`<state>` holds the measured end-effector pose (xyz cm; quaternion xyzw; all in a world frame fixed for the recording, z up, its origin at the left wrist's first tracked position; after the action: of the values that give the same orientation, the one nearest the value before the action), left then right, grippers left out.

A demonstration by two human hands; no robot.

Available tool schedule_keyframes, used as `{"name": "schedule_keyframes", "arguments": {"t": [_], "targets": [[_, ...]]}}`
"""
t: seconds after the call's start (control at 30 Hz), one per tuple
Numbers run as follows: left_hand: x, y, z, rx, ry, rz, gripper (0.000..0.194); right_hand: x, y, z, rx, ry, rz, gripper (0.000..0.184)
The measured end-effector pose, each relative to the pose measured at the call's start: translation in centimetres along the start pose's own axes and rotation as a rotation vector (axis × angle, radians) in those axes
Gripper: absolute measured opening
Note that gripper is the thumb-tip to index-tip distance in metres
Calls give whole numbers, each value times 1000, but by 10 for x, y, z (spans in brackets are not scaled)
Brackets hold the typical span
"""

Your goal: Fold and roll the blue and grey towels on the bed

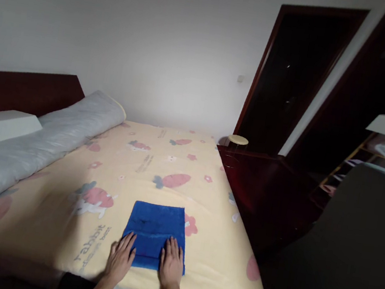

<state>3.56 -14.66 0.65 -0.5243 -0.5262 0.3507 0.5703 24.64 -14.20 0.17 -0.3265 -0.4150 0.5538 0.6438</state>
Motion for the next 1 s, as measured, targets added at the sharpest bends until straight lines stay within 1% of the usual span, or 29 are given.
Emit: {"name": "schedule_keyframes", "arguments": {"t": [0.07, 0.13, 0.17, 0.23, 0.33, 0.4, 0.43, 0.5, 0.6, 0.67, 0.7, 0.73, 0.8, 0.9, 0.93, 0.97, 1.0], "targets": [[-2, -3, 12, 51, -49, -28, 50, 2, -2, -17, -30, 58, -25, 50], [-2, -3, 12, 67, -73, -41, 51, 1, 0, -19, -35, 65, -23, 51], [-1, -2, 7, 56, -72, -41, 52, 0, 1, -14, -24, 46, -11, 51], [3, 2, -9, -9, -25, -13, 57, -1, 6, 7, 27, -48, 49, 48], [11, 13, -35, -154, 132, 92, 65, -2, 13, 42, 120, -213, 205, 48], [16, 19, -41, -209, 177, 160, 68, 2, 13, 52, 133, -235, 274, 51], [18, 21, -38, -214, 163, 179, 67, 6, 12, 51, 118, -212, 282, 52], [22, 21, -26, -183, 94, 180, 64, 15, 5, 38, 58, -111, 249, 51], [23, 15, -6, -78, -1, 109, 59, 27, -6, 8, -32, 72, 162, 51], [22, 12, -2, -21, -38, 49, 57, 28, -9, -3, -62, 132, 141, 52], [21, 12, -2, -9, -51, 22, 56, 28, -9, -3, -65, 135, 142, 52], [21, 13, -5, -13, -52, 2, 56, 26, -8, 0, -56, 120, 150, 52], [23, 18, -16, -63, 2, -3, 56, 22, -5, 16, -5, 27, 189, 51], [28, 28, -34, -162, 156, 73, 61, 17, 2, 45, 103, -153, 286, 52], [30, 30, -36, -177, 184, 101, 62, 17, 4, 50, 122, -180, 306, 52], [32, 30, -34, -177, 188, 121, 62, 19, 5, 50, 122, -177, 312, 53], [34, 29, -29, -162, 169, 128, 61, 22, 6, 45, 104, -144, 303, 53]]}}
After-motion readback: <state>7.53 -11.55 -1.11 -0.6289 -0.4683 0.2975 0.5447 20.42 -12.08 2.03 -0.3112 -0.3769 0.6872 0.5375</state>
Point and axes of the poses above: each hand's wrist, its own x-axis towards the middle knuckle, its own y-axis out of the palm, z = x × y, the point moved 5 cm from there along x, towards the middle knuckle, and after that the axes turned 7 degrees about y, right-handed, at the moved point
